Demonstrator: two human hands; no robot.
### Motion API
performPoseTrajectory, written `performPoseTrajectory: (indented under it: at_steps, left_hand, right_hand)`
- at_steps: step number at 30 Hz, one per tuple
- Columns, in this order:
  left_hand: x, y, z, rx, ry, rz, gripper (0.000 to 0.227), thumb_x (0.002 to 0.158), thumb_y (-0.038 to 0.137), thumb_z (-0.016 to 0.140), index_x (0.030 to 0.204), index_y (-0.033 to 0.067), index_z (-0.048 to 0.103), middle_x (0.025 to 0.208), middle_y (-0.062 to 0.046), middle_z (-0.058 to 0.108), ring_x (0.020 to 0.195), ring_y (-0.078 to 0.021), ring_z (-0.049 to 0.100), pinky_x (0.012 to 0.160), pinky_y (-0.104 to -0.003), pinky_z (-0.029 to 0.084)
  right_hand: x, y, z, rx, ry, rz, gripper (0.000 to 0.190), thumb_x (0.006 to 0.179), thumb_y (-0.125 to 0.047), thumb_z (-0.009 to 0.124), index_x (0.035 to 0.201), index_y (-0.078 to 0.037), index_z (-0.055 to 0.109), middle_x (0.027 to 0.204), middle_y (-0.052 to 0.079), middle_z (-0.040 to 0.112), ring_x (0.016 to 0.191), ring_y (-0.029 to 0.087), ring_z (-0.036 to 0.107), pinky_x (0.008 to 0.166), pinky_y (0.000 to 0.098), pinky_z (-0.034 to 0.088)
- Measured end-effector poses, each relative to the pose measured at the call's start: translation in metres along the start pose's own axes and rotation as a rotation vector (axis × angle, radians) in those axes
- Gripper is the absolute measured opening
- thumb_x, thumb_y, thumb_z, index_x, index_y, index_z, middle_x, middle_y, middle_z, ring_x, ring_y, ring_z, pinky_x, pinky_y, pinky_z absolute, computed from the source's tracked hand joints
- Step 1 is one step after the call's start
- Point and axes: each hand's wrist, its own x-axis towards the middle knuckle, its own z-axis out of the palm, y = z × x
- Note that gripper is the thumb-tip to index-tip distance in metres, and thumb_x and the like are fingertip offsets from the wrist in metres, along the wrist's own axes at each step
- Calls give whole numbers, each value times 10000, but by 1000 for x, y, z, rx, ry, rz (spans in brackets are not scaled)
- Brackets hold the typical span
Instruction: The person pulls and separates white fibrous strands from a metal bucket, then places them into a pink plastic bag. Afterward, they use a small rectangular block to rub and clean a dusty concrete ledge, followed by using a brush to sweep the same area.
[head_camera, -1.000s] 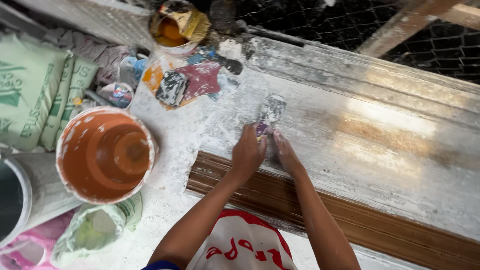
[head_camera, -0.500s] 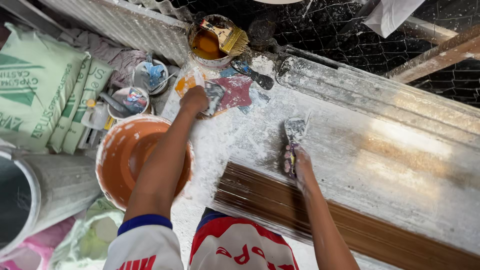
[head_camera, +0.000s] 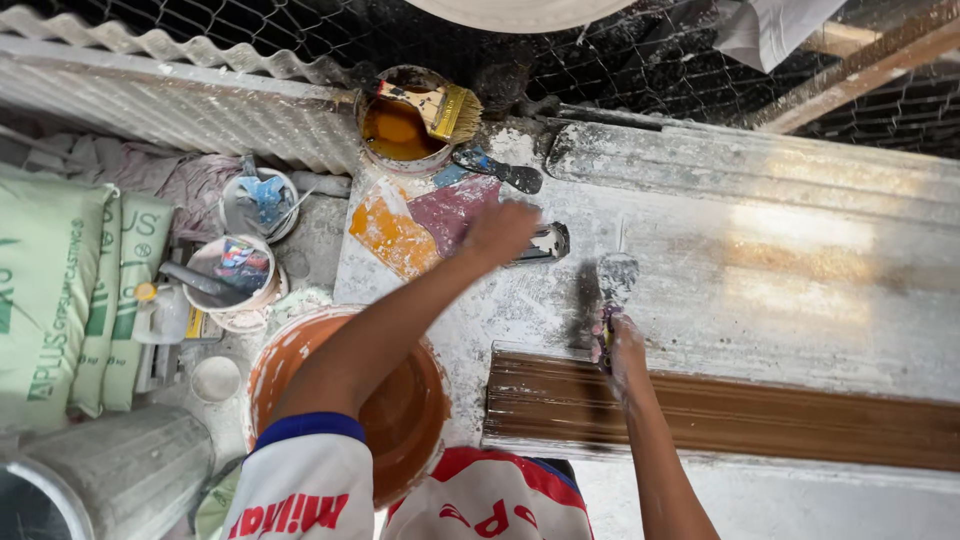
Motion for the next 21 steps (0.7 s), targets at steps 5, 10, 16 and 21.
performPoseTrajectory:
  at_steps: [5,10,16,21]
  left_hand:
    - [50,-95,27,149,116,-321,374,979,140,519,1315,-9,586,1277,-205,690,1038,-341,720,833,-510,578]
    - [75,-111,48,183,-119,-394,362,1078,161,474,1342,-51,604,1182,-225,749,1079,-323,745,899,-460,549]
    - [27,-64,-17,367,-185,-302,281,926,188,601,1112,23,732,1167,-198,713,1145,-315,651,899,-420,521]
    - [-47,15,-90,-189,-179,-466,299,1015,186,468,1138,-38,623,1030,-235,704,906,-343,700,759,-460,584]
  right_hand:
    - [-21,12,5,-160,15,-1,310,1084,-295,417,1105,-37,588,762,51,601,481,102,500,392,253,454]
    - [-40,15,24,-325,-152,109,264,1044,-272,518,1102,-24,586,734,48,596,459,95,479,370,254,408]
    - [-35,19,42,-514,-298,173,213,1031,-199,539,1124,-15,591,732,27,566,463,89,467,380,250,378]
    - [-6,29,66,-624,-353,220,215,1052,-183,490,1135,-30,616,749,22,615,511,80,515,408,228,435]
